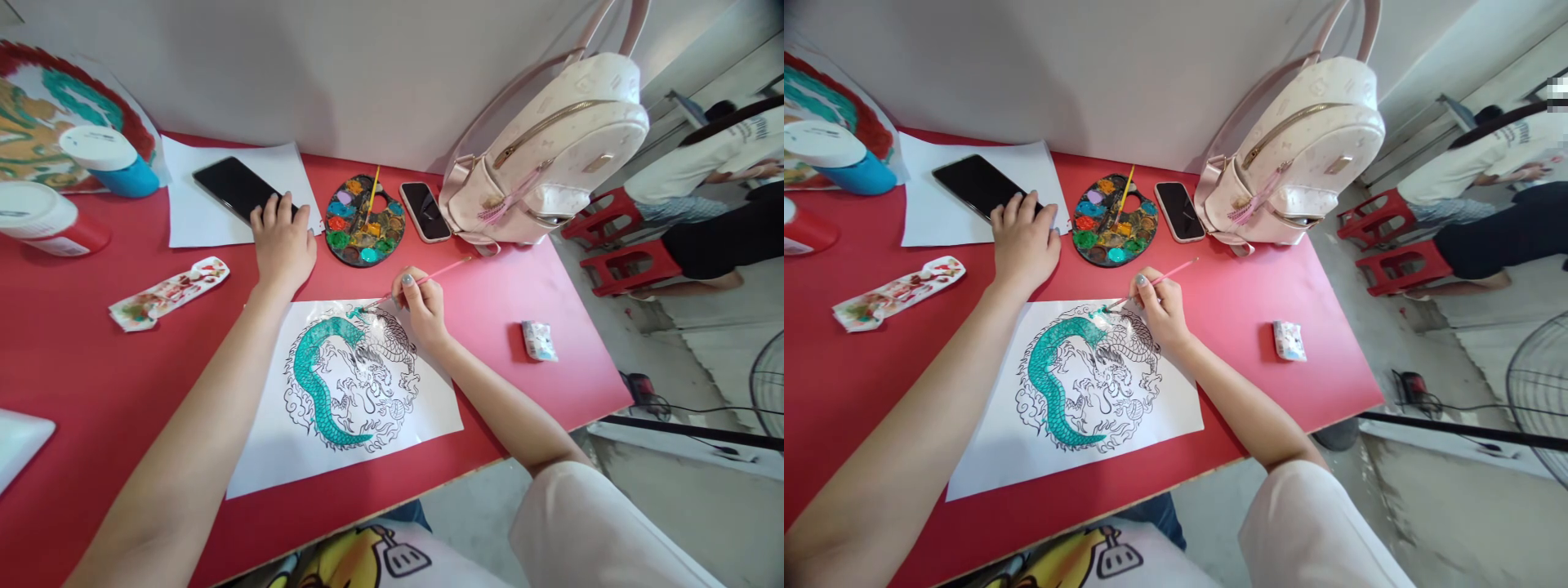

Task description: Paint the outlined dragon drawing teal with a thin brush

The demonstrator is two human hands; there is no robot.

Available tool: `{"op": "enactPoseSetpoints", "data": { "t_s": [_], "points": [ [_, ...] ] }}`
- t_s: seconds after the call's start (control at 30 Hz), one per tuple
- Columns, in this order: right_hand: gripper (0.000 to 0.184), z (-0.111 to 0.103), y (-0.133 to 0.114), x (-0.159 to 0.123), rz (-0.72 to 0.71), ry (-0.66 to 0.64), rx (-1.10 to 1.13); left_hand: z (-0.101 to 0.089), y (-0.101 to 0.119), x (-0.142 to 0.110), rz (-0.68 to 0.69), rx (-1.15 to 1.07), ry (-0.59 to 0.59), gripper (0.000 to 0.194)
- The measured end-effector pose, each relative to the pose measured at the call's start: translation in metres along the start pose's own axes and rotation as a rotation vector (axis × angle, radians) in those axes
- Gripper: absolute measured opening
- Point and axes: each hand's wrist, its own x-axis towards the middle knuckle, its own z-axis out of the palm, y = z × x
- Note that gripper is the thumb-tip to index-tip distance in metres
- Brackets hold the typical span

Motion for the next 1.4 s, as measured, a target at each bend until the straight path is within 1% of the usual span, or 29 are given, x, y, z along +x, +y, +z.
{"op": "enactPoseSetpoints", "data": {
  "t_s": [0.17, 0.33, 0.47, 0.57, 0.67, 0.77, 0.97, 1.17, 1.4],
  "points": [
    [0.073, -0.0003, 0.0008, 0.0, -0.011, 0.023, 0.02, -0.0003, -0.0013, 0.0009, 0.003, 0.008, -0.022, 0.056],
    [0.074, -0.0006, 0.0004, -0.0006, -0.006, 0.043, 0.004, -0.0015, 0.0002, 0.0001, 0.005, 0.008, -0.005, 0.054],
    [0.074, -0.0007, 0.0007, -0.0007, -0.024, 0.063, 0.008, -0.0023, 0.0014, -0.0001, -0.007, 0.012, -0.029, 0.056],
    [0.074, -0.001, 0.001, -0.0009, -0.016, 0.065, -0.002, -0.0011, 0.0006, 0.0001, 0.004, 0.024, -0.012, 0.057],
    [0.074, -0.0014, 0.0013, -0.0015, -0.011, 0.063, -0.007, 0.0011, 0.0, -0.0003, 0.017, 0.036, 0.022, 0.054],
    [0.072, -0.0016, 0.0019, -0.002, -0.018, 0.071, 0.002, 0.0026, 0.0003, -0.0009, 0.009, 0.04, 0.03, 0.052],
    [0.072, -0.0015, 0.0023, -0.002, -0.017, 0.084, -0.021, 0.0025, 0.0007, -0.001, 0.006, 0.009, 0.026, 0.056],
    [0.072, -0.002, 0.0018, -0.0018, -0.024, 0.074, -0.013, 0.0011, -0.0001, -0.0005, 0.013, 0.035, 0.015, 0.05],
    [0.073, -0.0013, 0.0011, -0.001, -0.03, 0.063, 0.005, -0.0003, 0.0004, -0.0001, 0.005, 0.011, 0.005, 0.053]
  ]
}}
